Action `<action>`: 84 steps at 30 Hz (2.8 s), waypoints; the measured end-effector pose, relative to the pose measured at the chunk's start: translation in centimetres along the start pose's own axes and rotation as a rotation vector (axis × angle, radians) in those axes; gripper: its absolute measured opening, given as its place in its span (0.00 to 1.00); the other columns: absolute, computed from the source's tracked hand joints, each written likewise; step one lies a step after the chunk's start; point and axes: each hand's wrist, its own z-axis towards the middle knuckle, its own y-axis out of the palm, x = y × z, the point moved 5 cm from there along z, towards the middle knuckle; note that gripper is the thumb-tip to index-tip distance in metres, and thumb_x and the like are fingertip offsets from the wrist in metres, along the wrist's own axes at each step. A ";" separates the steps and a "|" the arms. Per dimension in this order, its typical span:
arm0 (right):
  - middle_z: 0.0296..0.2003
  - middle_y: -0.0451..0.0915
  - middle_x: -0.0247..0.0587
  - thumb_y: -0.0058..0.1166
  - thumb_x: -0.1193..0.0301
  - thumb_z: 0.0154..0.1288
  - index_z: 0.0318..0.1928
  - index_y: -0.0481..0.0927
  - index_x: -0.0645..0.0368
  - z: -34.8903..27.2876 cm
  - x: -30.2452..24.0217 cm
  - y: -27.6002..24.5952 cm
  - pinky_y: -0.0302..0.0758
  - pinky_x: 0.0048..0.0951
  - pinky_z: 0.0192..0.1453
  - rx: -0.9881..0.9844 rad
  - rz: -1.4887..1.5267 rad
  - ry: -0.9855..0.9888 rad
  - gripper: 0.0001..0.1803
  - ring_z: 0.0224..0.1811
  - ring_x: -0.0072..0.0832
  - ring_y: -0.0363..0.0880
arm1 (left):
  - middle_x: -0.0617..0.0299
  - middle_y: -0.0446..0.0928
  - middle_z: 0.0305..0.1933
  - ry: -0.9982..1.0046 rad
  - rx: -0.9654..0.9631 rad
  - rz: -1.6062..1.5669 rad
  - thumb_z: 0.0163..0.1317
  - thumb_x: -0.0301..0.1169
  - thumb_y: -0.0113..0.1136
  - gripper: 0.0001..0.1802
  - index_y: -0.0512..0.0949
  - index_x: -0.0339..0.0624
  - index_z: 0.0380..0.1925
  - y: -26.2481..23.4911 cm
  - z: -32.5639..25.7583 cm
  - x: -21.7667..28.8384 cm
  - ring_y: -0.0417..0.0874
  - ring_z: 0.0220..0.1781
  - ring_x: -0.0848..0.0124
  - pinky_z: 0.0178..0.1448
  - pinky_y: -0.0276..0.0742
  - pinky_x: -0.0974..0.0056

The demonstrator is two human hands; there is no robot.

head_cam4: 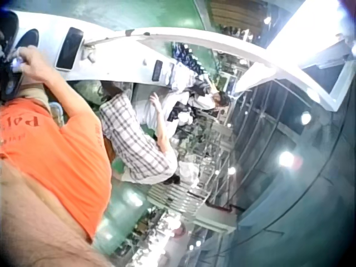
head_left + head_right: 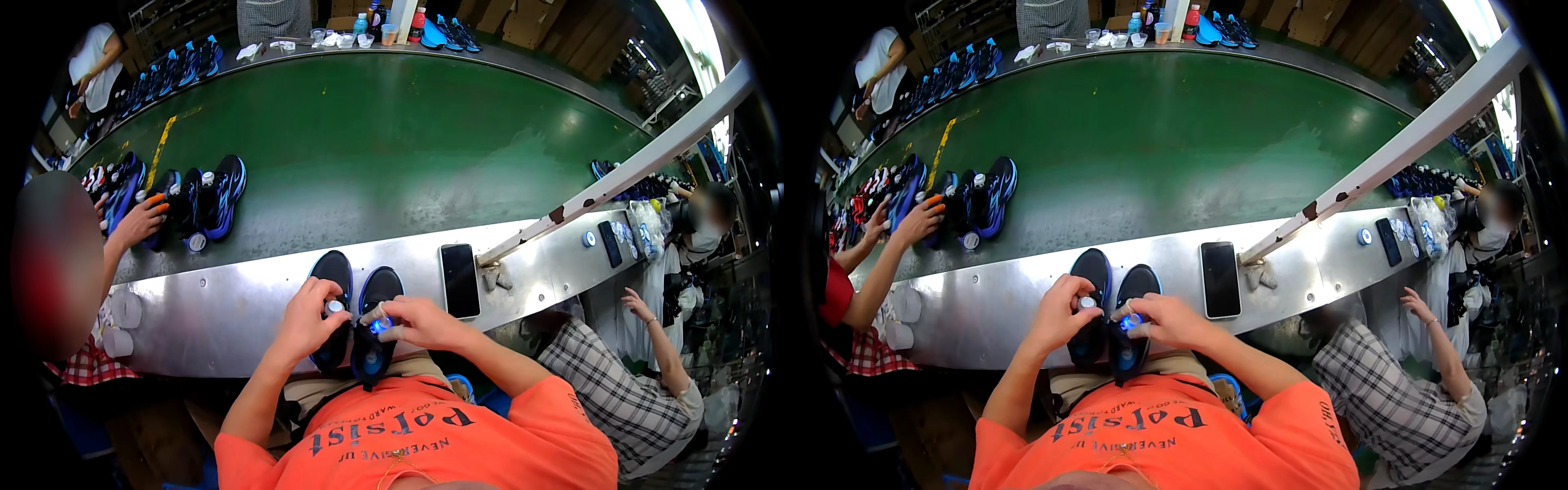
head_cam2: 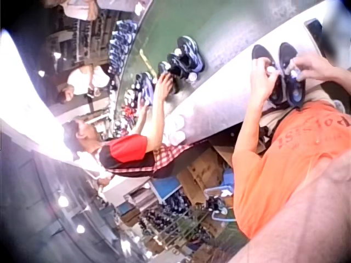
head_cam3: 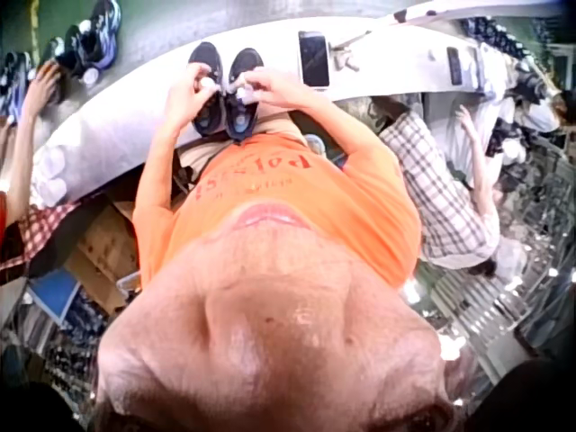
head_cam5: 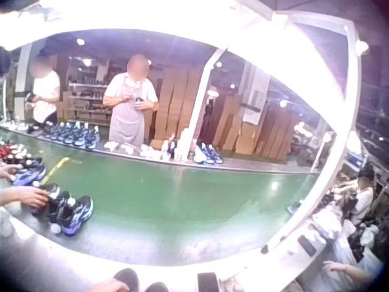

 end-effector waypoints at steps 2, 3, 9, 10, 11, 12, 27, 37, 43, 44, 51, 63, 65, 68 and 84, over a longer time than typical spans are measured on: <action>0.30 0.73 0.41 0.64 0.63 0.56 0.52 0.79 0.48 0.2 0.9 0.6 0.71 0.31 0.40 0.044 -0.060 0.039 0.22 0.36 0.32 0.73 | 0.61 0.78 0.40 -0.095 -0.115 -0.083 0.50 0.24 0.63 0.21 0.78 0.43 0.48 -0.1 0.3 -0.5 0.72 0.31 0.71 0.38 0.71 0.68; 0.31 0.74 0.41 0.64 0.63 0.56 0.52 0.79 0.48 0.3 1.0 0.5 0.71 0.31 0.41 0.068 -0.116 0.011 0.22 0.36 0.32 0.73 | 0.61 0.78 0.41 -0.036 -0.085 -0.051 0.50 0.25 0.63 0.21 0.78 0.43 0.48 -0.5 0.4 -0.3 0.73 0.33 0.70 0.40 0.72 0.67; 0.34 0.77 0.39 0.65 0.65 0.52 0.48 0.80 0.50 0.2 1.6 1.0 0.71 0.31 0.41 0.159 -0.164 -0.061 0.20 0.37 0.36 0.74 | 0.60 0.78 0.37 -0.010 0.237 -0.036 0.59 0.26 0.60 0.07 0.79 0.37 0.37 -0.9 -3.1 4.9 0.80 0.38 0.70 0.40 0.75 0.69; 0.34 0.76 0.38 0.65 0.65 0.53 0.50 0.80 0.49 0.4 1.2 1.1 0.71 0.29 0.41 0.091 -0.195 0.062 0.22 0.37 0.33 0.73 | 0.60 0.78 0.36 -0.147 0.057 -0.161 0.62 0.27 0.58 0.06 0.79 0.36 0.34 0.8 -4.1 4.4 0.80 0.35 0.73 0.37 0.75 0.71; 0.35 0.75 0.37 0.65 0.65 0.53 0.52 0.79 0.48 0.4 0.6 0.7 0.70 0.27 0.42 0.023 -0.235 0.177 0.23 0.37 0.31 0.72 | 0.61 0.77 0.35 -0.274 -0.117 -0.292 0.65 0.28 0.56 0.08 0.78 0.34 0.31 2.6 -5.1 3.9 0.80 0.32 0.75 0.33 0.74 0.73; 0.35 0.73 0.37 0.65 0.65 0.53 0.54 0.79 0.48 -0.2 0.1 0.4 0.70 0.26 0.41 -0.009 -0.103 0.115 0.25 0.36 0.29 0.71 | 0.61 0.77 0.35 -0.534 -0.262 -0.481 0.67 0.31 0.54 0.10 0.77 0.33 0.34 4.0 -5.9 4.1 0.80 0.34 0.75 0.33 0.75 0.72; 0.30 0.71 0.42 0.61 0.68 0.56 0.49 0.80 0.50 -0.6 0.4 -0.4 0.72 0.32 0.38 0.051 0.010 -0.091 0.18 0.34 0.38 0.72 | 0.53 0.79 0.45 -0.704 -0.063 -1.109 0.68 0.27 0.48 0.12 0.74 0.30 0.46 9.2 -6.3 2.9 0.84 0.44 0.67 0.42 0.81 0.68; 0.31 0.76 0.42 0.63 0.68 0.56 0.48 0.80 0.55 0.6 -0.4 0.2 0.71 0.27 0.36 0.110 -0.025 -0.093 0.18 0.30 0.30 0.73 | 0.50 0.79 0.44 -0.801 -0.107 -1.208 0.70 0.30 0.45 0.12 0.73 0.31 0.43 7.5 -6.0 2.3 0.84 0.40 0.64 0.41 0.82 0.66; 0.30 0.76 0.40 0.60 0.69 0.58 0.51 0.80 0.54 1.1 -0.5 0.9 0.71 0.28 0.35 0.229 -0.057 -0.048 0.18 0.29 0.33 0.72 | 0.50 0.78 0.44 -0.796 -0.067 -1.232 0.71 0.33 0.46 0.12 0.71 0.33 0.40 8.8 -6.3 2.0 0.84 0.45 0.59 0.41 0.82 0.63; 0.30 0.76 0.35 0.61 0.68 0.58 0.50 0.81 0.53 0.9 -0.8 0.9 0.69 0.25 0.32 0.254 -0.060 -0.043 0.18 0.26 0.26 0.70 | 0.50 0.78 0.44 -0.806 -0.077 -1.238 0.71 0.33 0.46 0.12 0.72 0.33 0.40 8.5 -6.2 2.2 0.84 0.45 0.59 0.41 0.82 0.63; 0.34 0.75 0.30 0.65 0.68 0.55 0.49 0.81 0.50 2.9 -0.7 -2.6 0.66 0.17 0.30 0.037 0.101 0.197 0.19 0.25 0.13 0.66 | 0.53 0.77 0.43 -0.875 -0.039 -1.224 0.69 0.33 0.50 0.12 0.73 0.32 0.41 7.6 -5.6 2.5 0.85 0.44 0.57 0.35 0.82 0.63; 0.32 0.67 0.32 0.63 0.73 0.50 0.40 0.82 0.54 3.8 0.3 0.4 0.66 0.20 0.28 -0.034 0.097 0.042 0.13 0.25 0.17 0.66 | 0.51 0.76 0.46 -0.864 -0.029 -1.234 0.70 0.32 0.48 0.15 0.73 0.27 0.43 7.9 -5.2 1.9 0.85 0.44 0.55 0.32 0.85 0.64; 0.31 0.67 0.32 0.64 0.72 0.51 0.40 0.83 0.54 3.6 0.2 0.2 0.66 0.21 0.29 -0.041 0.135 0.062 0.13 0.26 0.17 0.66 | 0.51 0.76 0.46 -0.858 -0.035 -1.246 0.70 0.32 0.48 0.15 0.73 0.27 0.44 7.9 -5.2 1.9 0.85 0.44 0.55 0.34 0.85 0.63; 0.32 0.68 0.32 0.65 0.70 0.52 0.41 0.83 0.53 3.1 -0.3 0.1 0.66 0.22 0.31 0.013 0.134 0.072 0.13 0.27 0.19 0.66 | 0.50 0.77 0.46 -0.827 -0.013 -1.269 0.70 0.32 0.48 0.16 0.73 0.27 0.45 8.0 -5.4 2.0 0.85 0.44 0.57 0.37 0.85 0.63; 0.46 0.74 0.54 0.55 0.51 0.61 0.54 0.79 0.49 15.3 3.1 0.0 0.71 0.35 0.55 0.283 -0.202 -0.009 0.25 0.51 0.47 0.73 | 0.66 0.70 0.37 -0.142 0.151 0.096 0.52 0.26 0.65 0.15 0.80 0.42 0.42 -3.1 0.2 -0.4 0.67 0.33 0.77 0.37 0.65 0.73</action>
